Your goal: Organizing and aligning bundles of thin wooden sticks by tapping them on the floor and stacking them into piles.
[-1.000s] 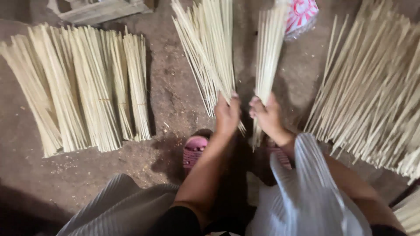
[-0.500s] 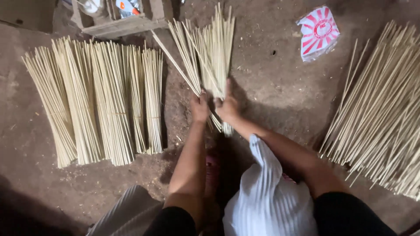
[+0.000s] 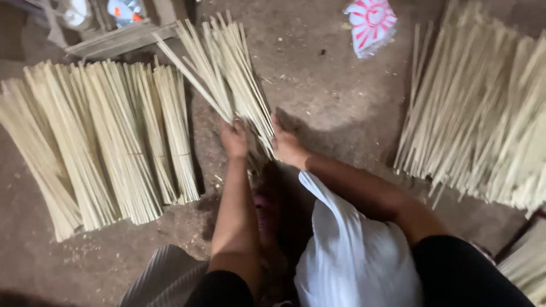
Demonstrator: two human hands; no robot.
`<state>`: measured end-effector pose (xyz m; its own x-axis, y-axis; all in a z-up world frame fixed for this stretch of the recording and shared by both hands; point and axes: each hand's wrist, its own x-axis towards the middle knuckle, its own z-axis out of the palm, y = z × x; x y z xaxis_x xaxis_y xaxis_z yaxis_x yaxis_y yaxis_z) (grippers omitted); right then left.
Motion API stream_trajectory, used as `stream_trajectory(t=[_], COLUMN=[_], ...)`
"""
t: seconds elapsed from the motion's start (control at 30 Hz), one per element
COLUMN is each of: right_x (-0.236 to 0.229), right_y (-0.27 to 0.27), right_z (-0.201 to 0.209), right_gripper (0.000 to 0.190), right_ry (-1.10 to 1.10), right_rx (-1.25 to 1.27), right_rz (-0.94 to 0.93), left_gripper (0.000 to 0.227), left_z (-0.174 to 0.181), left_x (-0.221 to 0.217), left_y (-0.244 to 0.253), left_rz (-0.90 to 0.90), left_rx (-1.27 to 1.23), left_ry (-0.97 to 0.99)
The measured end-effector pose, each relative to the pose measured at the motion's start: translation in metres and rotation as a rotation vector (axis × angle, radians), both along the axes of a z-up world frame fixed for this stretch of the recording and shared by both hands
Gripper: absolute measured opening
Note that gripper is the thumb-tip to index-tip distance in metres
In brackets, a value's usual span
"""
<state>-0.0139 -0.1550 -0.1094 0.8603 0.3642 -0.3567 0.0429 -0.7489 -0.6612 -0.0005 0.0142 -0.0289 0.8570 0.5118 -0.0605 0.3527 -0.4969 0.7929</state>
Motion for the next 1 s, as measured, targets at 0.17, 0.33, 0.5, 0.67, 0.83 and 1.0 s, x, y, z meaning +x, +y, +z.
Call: stream_trajectory(t=[0.17,0.33,0.5,0.67,0.83,1.0], right_x=[0.006,-0.021,-0.036,-0.055,-0.085,-0.099], right_y=[-0.17,-0.344,-0.423,-0.445,-0.399,-0.386], right_z=[0.138,0.122,0.054,0.114,0.206,0.117], right_gripper=[0.058,0.108,0.052,0.041,0.042,0.052], right_ry=[-0.372,0.17,-0.089,0.017,0.131,0.349], right_rx=[-0.297,-0.807,-0.771,-0.317,-0.172,-0.241], right_rz=[-0.309,-0.64,-0.724,-0.875,-0.89,-0.893], left_gripper=[0.049,0.059,0.014,0.018,0.039,0.091], left_z=[0.022,-0.014,0.033,0.019,0.022,0.136], left_x=[-0.009,-0.011,-0.034,-0.077,-0.076,-0.039], left_y=[-0.001,-0.068,-0.215,-0.287,-0.316,-0.339], left_rz=[0.021,0.13,-0.395,-0.485,-0.42,-0.647], left_rx=[0.143,0.418,-0.253,-0.452,-0.763,-0.781], left_ry=[-0.118,-0.284,-0.245,0.183,0.41,0.464])
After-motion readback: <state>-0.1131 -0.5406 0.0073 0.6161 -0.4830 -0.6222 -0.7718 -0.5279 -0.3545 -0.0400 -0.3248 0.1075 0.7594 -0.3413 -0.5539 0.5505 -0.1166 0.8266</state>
